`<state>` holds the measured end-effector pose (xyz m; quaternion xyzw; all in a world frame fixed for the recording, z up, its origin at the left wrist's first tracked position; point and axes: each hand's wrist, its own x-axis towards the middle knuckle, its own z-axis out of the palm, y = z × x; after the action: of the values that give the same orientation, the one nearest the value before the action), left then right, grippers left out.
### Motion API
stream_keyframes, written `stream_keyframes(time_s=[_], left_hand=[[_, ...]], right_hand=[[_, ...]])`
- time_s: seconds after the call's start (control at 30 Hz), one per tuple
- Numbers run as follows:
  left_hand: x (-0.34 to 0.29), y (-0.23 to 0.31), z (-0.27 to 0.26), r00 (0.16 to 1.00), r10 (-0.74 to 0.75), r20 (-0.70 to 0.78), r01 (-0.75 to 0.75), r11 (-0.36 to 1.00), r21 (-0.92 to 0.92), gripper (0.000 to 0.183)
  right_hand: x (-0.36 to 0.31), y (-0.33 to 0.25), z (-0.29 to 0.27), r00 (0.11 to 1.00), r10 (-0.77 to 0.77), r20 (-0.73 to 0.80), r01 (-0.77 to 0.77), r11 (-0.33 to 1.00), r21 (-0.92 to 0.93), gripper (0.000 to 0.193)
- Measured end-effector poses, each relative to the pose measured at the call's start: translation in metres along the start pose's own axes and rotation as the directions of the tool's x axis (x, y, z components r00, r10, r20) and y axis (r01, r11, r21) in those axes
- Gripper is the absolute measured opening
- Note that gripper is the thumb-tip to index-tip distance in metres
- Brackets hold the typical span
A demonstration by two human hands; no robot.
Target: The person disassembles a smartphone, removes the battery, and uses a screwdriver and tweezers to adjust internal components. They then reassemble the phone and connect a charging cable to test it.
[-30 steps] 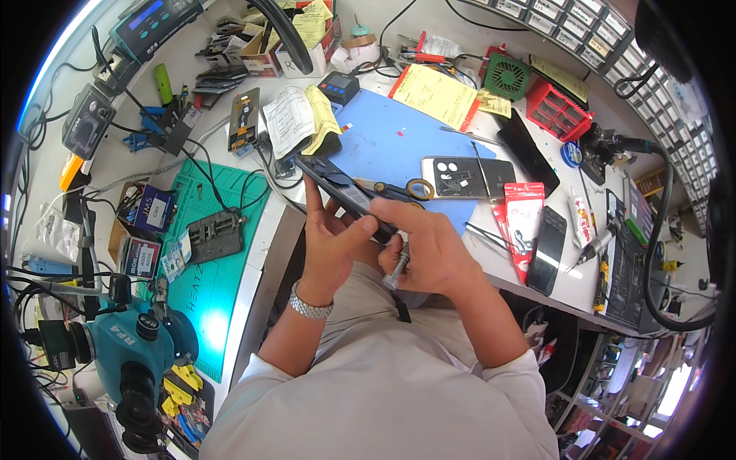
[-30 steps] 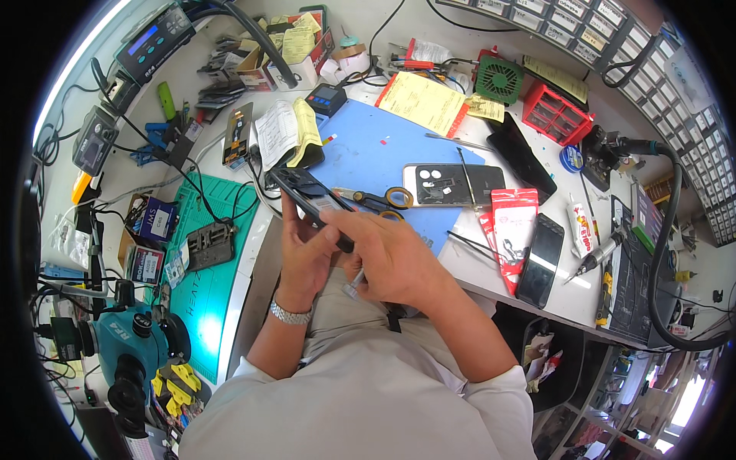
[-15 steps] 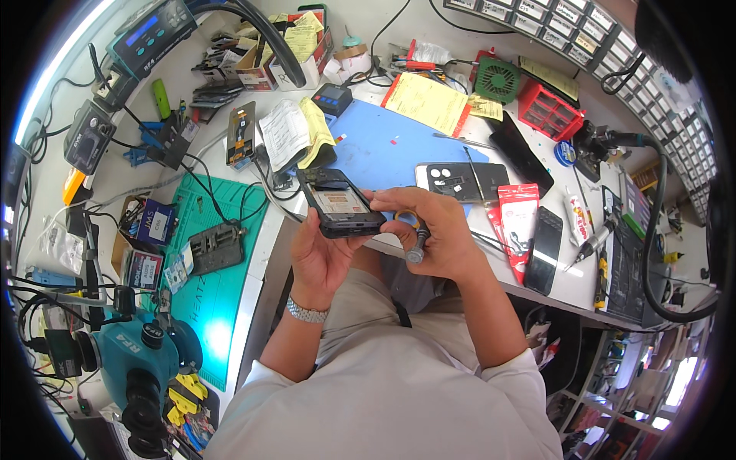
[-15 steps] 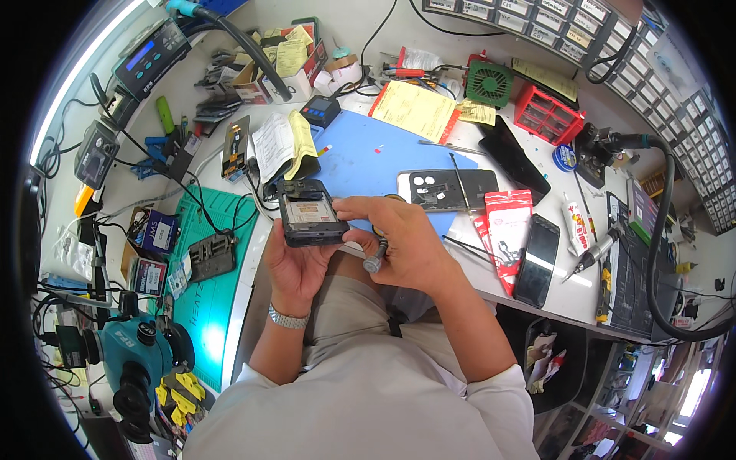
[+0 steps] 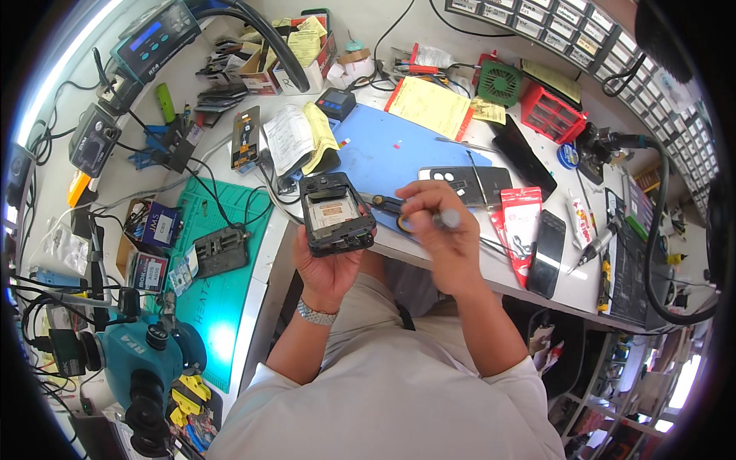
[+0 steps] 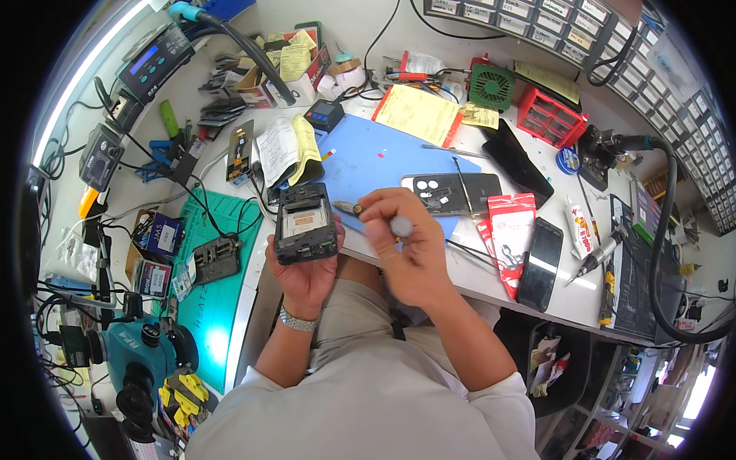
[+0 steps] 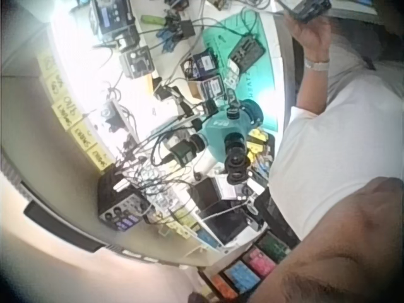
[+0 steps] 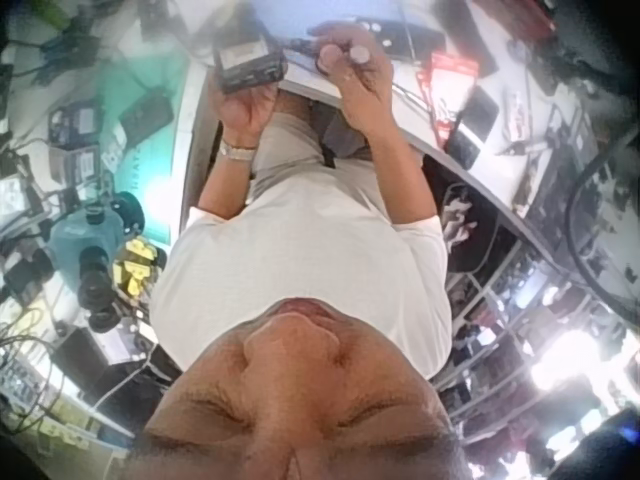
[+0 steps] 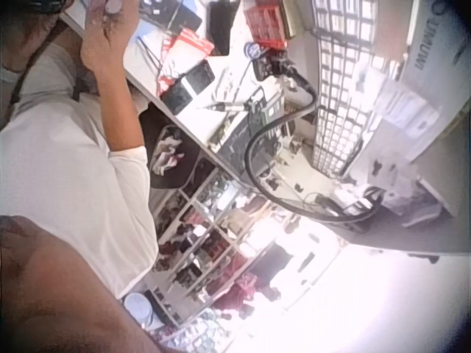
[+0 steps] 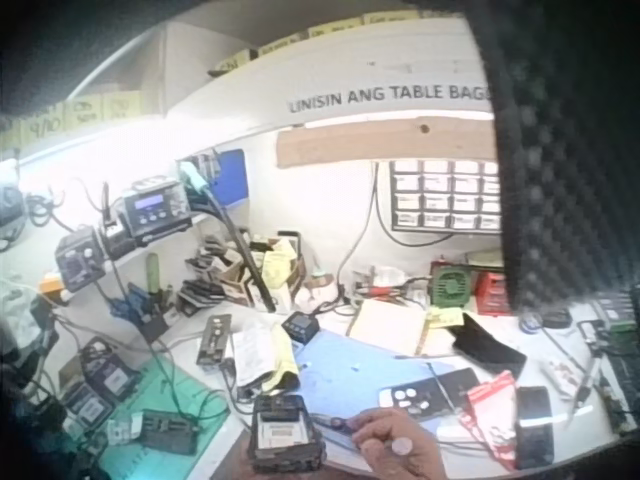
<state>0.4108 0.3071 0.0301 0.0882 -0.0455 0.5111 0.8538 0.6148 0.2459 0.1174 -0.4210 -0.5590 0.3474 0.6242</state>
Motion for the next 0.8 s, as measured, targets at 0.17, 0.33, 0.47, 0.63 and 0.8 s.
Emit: stream_keyframes(time_s=[0.17, 0.33, 0.47, 0.63, 0.8], left_hand=[[0.004, 0.003, -0.003, 0.995, 0.093, 0.029, -0.095, 0.994, 0.054, 0.085], [0.011, 0.003, -0.01, 0.99, 0.138, 0.04, -0.143, 0.975, 0.17, 0.083], [0.009, 0.004, -0.01, 0.993, 0.108, 0.048, -0.118, 0.944, 0.308, 0.082], [0.009, 0.001, -0.003, 0.991, 0.108, 0.079, -0.129, 0.932, 0.34, 0.084], [0.008, 0.002, -0.002, 0.993, 0.078, 0.086, -0.102, 0.936, 0.337, 0.086]], right_hand=[[-0.016, 0.011, 0.004, 0.98, -0.138, -0.142, 0.104, 0.969, -0.225, 0.046], [-0.027, 0.024, 0.029, 0.982, -0.122, -0.142, 0.153, 0.96, 0.233, 0.03], [-0.032, 0.036, 0.026, 0.976, -0.195, -0.093, 0.208, 0.967, 0.151, 0.029], [-0.036, 0.042, 0.031, 0.97, -0.193, -0.145, 0.223, 0.946, 0.236, 0.028], [-0.033, 0.037, 0.033, 0.975, -0.178, -0.134, 0.214, 0.913, 0.347, 0.028]])
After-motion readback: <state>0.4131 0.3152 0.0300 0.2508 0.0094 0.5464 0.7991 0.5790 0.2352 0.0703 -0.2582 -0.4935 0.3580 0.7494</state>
